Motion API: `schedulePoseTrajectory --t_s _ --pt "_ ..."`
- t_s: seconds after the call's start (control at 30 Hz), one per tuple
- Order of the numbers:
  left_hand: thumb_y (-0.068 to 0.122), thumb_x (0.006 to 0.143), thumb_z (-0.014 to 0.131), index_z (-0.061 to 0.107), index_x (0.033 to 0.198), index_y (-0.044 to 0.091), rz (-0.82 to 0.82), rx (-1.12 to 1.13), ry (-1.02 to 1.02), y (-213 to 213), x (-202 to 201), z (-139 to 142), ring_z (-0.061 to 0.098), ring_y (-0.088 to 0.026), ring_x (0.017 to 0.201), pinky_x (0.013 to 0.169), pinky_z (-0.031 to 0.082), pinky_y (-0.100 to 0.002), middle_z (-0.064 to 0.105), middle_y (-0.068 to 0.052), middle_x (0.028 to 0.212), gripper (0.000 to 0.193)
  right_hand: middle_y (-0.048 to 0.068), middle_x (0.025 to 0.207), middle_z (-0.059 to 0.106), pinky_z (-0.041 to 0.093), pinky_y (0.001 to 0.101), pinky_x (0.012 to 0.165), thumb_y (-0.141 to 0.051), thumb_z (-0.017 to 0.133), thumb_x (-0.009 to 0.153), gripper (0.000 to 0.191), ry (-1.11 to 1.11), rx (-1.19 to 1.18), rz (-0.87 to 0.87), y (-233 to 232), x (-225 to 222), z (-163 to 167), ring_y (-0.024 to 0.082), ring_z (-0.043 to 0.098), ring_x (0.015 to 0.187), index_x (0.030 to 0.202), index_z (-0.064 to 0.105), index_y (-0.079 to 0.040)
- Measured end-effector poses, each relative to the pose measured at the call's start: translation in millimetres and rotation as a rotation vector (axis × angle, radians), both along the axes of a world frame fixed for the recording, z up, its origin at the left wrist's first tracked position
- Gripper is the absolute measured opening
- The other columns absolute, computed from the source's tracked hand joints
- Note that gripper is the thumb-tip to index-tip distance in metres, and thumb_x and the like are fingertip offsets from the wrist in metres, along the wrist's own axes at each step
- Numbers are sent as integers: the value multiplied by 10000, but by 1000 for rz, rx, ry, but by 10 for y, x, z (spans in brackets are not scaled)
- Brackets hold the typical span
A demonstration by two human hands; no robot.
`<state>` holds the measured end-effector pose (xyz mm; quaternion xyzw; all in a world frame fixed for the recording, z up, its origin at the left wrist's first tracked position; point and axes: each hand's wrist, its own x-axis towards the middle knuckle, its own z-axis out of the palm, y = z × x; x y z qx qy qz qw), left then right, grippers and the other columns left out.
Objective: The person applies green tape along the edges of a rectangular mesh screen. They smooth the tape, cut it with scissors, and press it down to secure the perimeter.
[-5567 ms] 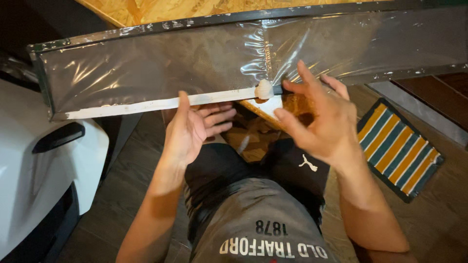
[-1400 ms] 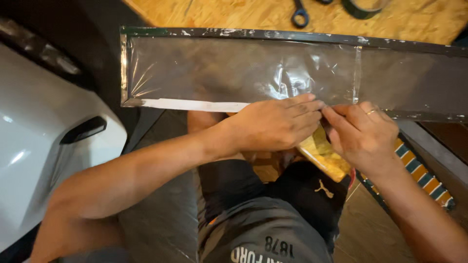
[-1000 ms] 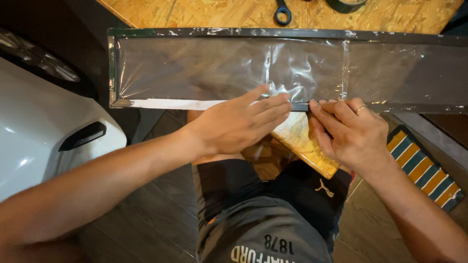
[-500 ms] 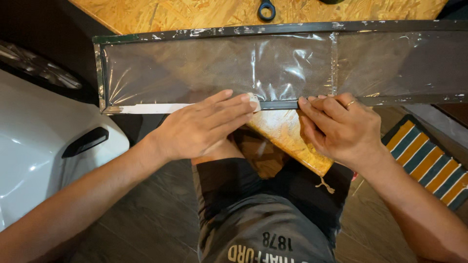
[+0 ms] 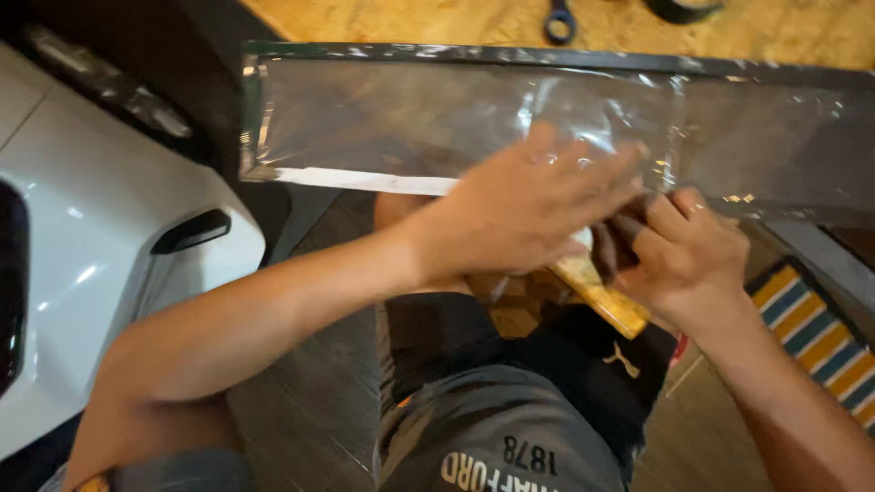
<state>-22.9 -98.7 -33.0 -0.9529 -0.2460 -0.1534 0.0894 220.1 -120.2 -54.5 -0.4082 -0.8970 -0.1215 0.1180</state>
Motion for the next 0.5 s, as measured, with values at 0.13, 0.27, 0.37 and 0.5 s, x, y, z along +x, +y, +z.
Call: schedulePoseTrajectory --t_s 0.13,0.27,0.37,0.5 --pt "706 945 500 359 1574 -48 92 27 103 -146 -76 -219 276 -234 1575 1300 171 -484 319 -142 1683 991 17 1056 721 533 341 684 -130 840 877 201 122 78 73 -72 -79 7 227 675 897 1072 797 -109" --pt "735 969 436 349 1607 -66 146 -25 205 -188 -388 -410 205 -298 1579 1298 37 -488 296 -164 1692 1028 22 1044 723 544 292 741 -102 828 914 244 125 127 130 -76 -227 78 180 699 913 1153 797 -61" --pt "728 1001 417 327 1615 -67 144 -105 261 -161 -522 -408 195 -294 1583 1307 59 -476 282 -192 1687 1010 21 1041 732 548 277 759 -94 822 916 235 134 118 138 -46 -273 163 173 704 914 1148 791 -70" --pt "621 1022 506 297 1641 -12 83 -91 187 -162 -805 -379 179 -289 1593 1311 62 -484 264 -178 1707 910 34 945 750 537 285 684 -76 841 816 223 119 126 146 12 -281 238 190 688 815 1035 808 -49"
